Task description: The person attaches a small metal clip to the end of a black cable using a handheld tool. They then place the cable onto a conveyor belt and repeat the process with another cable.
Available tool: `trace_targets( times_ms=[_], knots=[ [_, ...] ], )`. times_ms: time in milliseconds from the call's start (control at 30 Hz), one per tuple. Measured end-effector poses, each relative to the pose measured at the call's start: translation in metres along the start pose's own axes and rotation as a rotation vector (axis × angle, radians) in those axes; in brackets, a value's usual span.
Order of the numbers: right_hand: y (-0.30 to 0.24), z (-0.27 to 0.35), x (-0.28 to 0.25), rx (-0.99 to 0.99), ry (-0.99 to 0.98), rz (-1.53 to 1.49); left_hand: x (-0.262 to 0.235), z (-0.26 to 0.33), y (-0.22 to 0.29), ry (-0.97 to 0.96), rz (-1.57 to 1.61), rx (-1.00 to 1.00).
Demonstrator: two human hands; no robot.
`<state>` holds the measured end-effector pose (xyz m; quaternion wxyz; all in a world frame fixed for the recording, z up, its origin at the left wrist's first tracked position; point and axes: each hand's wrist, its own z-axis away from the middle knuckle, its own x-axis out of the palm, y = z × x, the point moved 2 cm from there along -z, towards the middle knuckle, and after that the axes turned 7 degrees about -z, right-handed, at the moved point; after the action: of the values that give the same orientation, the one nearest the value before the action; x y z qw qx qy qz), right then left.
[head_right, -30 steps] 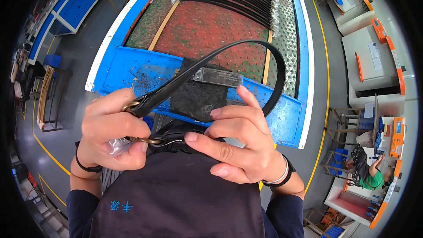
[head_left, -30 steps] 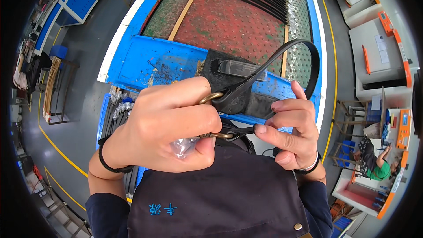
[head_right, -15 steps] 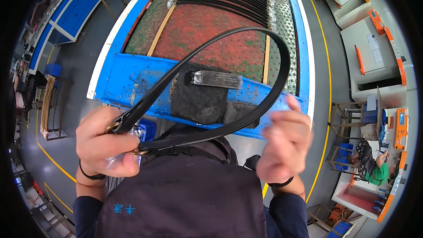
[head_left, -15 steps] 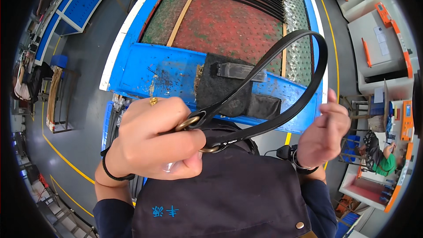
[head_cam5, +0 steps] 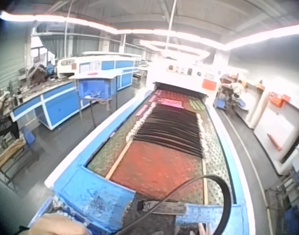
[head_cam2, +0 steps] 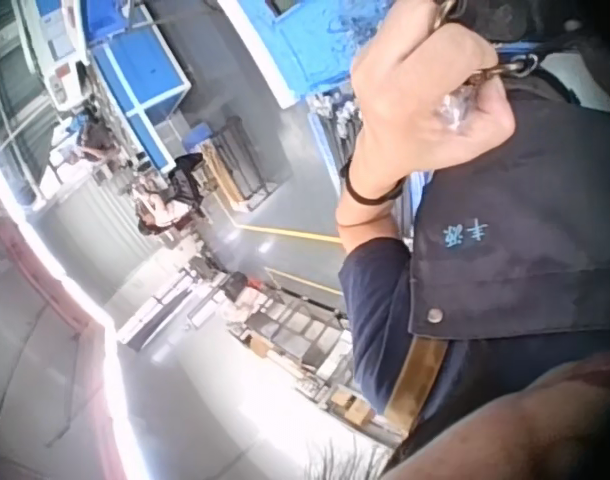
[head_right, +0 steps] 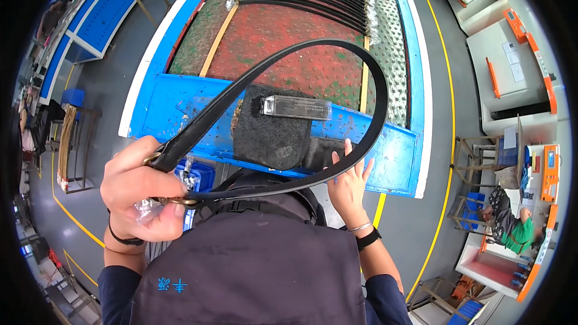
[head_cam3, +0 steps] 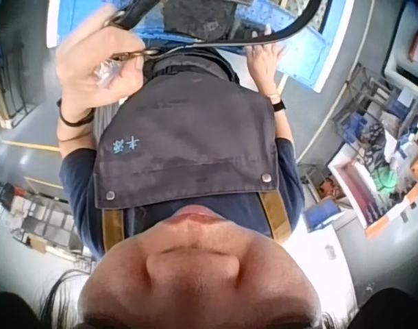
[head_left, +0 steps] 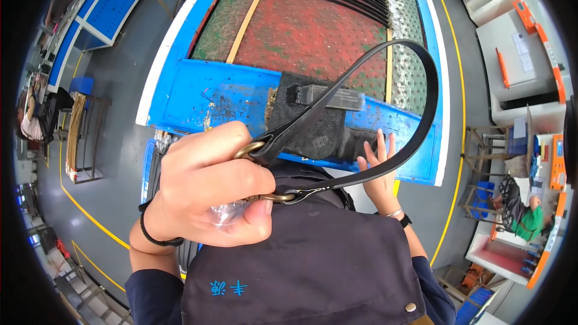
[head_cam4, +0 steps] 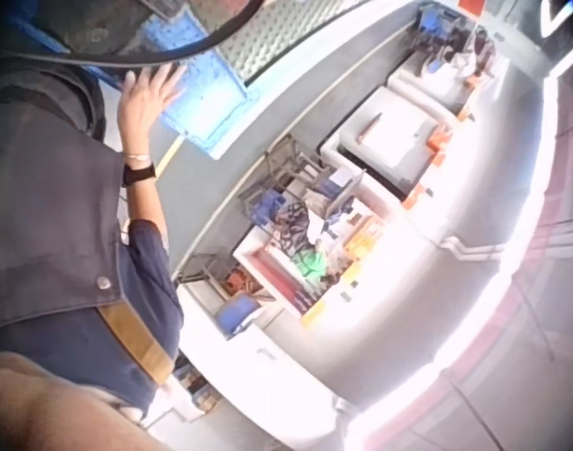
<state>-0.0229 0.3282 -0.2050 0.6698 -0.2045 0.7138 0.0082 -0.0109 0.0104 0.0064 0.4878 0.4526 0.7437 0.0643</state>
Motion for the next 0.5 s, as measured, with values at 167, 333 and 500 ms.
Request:
trace_targets(
  times_ms=[167, 333, 500],
  knots=[
    [0.003, 0.002, 0.003, -0.026, -0.1, 0.021, 0.004, -0.003, -0.002, 0.006, -0.004, 0.01],
    [0.005, 0.003, 0.009, -0.074, -0.074, 0.048, 0.002, -0.002, -0.002, 0.057, 0.071, 0.025],
    [-0.013, -0.026, -0.058, -0.189, 0.149, -0.247, 0.012, 0.008, -0.015, 0.103, 0.598, -0.469]
  ],
)
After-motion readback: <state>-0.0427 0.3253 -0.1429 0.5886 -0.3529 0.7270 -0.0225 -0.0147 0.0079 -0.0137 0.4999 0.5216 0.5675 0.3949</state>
